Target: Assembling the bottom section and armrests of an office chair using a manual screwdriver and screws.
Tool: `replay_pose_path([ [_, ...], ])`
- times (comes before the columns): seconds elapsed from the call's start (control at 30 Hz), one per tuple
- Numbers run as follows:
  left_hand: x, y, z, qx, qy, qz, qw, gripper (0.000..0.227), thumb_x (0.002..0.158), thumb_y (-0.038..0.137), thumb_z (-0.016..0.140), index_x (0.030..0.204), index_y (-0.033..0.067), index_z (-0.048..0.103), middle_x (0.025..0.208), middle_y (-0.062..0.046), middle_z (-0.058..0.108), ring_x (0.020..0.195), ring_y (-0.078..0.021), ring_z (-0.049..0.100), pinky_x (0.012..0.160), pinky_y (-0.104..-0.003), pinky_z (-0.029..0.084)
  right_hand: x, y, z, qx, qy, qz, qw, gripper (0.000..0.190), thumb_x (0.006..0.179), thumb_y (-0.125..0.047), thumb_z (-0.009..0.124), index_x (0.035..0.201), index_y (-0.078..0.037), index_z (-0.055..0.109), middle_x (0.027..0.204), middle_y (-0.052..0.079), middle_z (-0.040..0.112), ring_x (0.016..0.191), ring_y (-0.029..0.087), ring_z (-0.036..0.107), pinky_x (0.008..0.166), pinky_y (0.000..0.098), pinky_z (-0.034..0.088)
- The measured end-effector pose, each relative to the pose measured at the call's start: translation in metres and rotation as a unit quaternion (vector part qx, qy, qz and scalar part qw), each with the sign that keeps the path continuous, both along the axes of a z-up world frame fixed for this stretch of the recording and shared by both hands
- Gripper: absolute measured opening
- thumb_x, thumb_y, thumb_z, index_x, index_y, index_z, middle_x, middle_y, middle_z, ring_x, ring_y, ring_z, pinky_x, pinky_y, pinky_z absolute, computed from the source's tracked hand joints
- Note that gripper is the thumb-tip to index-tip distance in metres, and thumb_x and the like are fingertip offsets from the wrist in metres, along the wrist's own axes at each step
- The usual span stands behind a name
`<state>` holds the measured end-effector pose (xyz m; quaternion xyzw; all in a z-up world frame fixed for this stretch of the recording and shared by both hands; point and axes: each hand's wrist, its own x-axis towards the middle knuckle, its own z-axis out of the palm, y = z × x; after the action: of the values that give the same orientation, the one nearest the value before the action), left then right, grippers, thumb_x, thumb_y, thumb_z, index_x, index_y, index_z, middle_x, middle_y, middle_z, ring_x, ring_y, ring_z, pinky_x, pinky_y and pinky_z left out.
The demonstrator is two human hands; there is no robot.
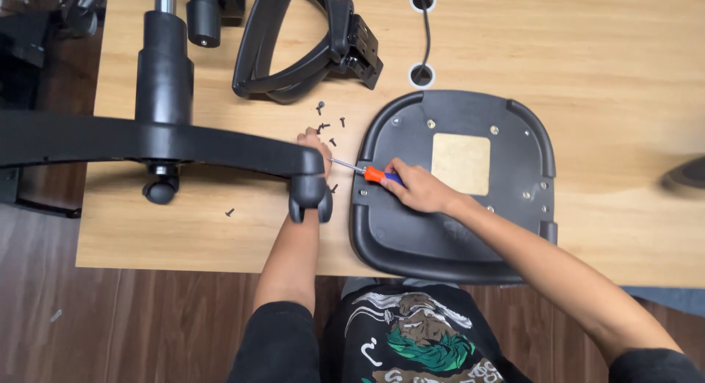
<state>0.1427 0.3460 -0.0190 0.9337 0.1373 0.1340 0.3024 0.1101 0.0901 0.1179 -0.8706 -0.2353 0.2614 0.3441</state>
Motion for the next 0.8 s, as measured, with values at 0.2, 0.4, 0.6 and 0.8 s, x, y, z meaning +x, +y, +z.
replay_pose_path([
  [0.2,0.012,0.0,-0.017,-0.045,0.07,0.04,0.996,0.023,0.087,0.001,0.068,0.108,-0.0057,0.063,0.11,-0.029,0.061,0.096,-0.05,0.064,0.083,-0.052,0.053,0.026,-0.002,-0.027,0.022,0.044,-0.014,0.999,0.036,0.099,-0.033,0.058,0.115,0.0,0.056,0.092,0.026,0.072,0.089,0.044,0.071,0.081,0.051,0.053],
  [0.4,0.014,-0.002,-0.018,-0.083,0.104,0.073,0.988,0.013,0.091,0.005,0.07,0.1,-0.0036,0.068,0.105,-0.026,0.068,0.099,-0.0443,0.067,0.087,-0.048,0.055,0.033,-0.004,-0.048,0.008,0.029,-0.006,1.0,0.037,0.1,-0.033,0.06,0.115,0.0,0.057,0.093,0.028,0.07,0.091,0.046,0.07,0.084,0.0511,0.052],
  [0.6,-0.001,-0.018,-0.038,-0.551,0.124,0.154,0.811,0.019,0.097,0.008,0.063,0.113,-0.0039,0.061,0.108,-0.025,0.073,0.102,-0.0335,0.074,0.091,-0.04,0.06,0.027,-0.017,-0.029,-0.001,0.004,-0.047,0.999,0.038,0.098,-0.034,0.062,0.116,-0.001,0.058,0.089,0.028,0.07,0.085,0.045,0.07,0.08,0.0495,0.054],
  [0.8,-0.047,-0.036,0.025,-0.783,0.008,0.014,0.622,0.031,0.098,0.002,0.065,0.123,-0.009,0.05,0.119,-0.024,0.066,0.119,-0.0337,0.067,0.11,-0.044,0.051,0.017,-0.039,0.02,-0.005,-0.073,-0.009,0.997,0.035,0.098,-0.031,0.065,0.113,0.0,0.059,0.09,0.026,0.07,0.085,0.044,0.07,0.077,0.0483,0.054],
])
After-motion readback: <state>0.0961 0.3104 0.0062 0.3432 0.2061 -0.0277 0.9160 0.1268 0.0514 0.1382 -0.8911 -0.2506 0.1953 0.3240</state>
